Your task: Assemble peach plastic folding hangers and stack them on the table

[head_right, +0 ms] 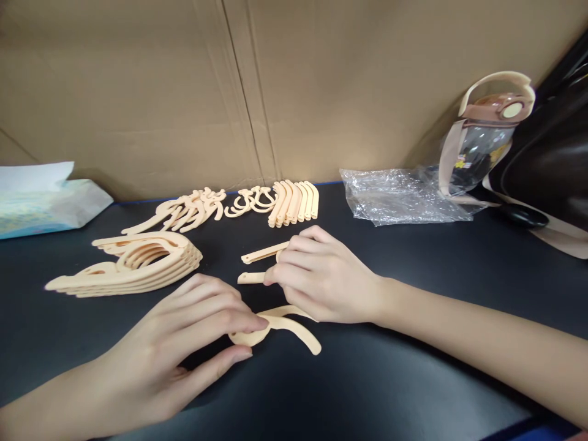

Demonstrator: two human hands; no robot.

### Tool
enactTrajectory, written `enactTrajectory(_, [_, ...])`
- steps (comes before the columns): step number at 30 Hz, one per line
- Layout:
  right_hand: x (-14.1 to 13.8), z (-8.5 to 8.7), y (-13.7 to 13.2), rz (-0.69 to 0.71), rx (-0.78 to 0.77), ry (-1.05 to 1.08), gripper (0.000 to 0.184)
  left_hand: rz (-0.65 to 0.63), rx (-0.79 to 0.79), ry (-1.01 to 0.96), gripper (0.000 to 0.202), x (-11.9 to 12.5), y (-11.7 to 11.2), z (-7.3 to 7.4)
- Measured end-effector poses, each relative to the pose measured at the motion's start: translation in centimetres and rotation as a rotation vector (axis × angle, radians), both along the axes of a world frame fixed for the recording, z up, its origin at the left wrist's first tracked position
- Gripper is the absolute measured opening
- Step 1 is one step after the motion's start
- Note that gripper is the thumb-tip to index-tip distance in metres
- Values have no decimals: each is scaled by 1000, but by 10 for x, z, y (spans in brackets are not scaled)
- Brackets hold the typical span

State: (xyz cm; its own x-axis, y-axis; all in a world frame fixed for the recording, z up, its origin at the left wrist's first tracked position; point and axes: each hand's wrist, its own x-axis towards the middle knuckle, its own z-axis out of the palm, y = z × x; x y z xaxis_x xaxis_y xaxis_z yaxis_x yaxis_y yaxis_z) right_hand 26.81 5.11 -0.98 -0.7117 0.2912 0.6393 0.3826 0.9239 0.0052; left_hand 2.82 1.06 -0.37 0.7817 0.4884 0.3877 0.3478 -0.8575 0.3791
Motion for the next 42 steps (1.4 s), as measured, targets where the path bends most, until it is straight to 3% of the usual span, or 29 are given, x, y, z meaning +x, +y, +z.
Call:
enactTrajectory(4, [1, 0, 1, -3, -59, 34, 19, 52, -48, -44, 19, 0, 1, 1])
enactTrajectory(11, [4, -1, 5, 9, -170, -11, 21, 250, -86, -214, 9, -3, 7, 1])
enactTrajectory(16, [3, -1, 2, 49, -229, -15, 27, 355, -51, -206, 6, -4, 9, 3])
enactTrajectory(23, [-1, 1, -2, 42, -72, 20, 10, 454, -30, -254, 6, -2, 10, 2])
enactTrajectory(27, [-1, 3, -2, 9, 54, -28, 17, 459, -53, -244, 9, -1, 10, 4])
enactTrajectory(31, [0, 5, -2, -52, 63, -41, 26, 423, -65, -224, 11, -1, 9, 3])
enactTrajectory(42, [3, 4, 3, -129, -31, -13, 28, 108, -186, -215, 36, -5, 8, 1])
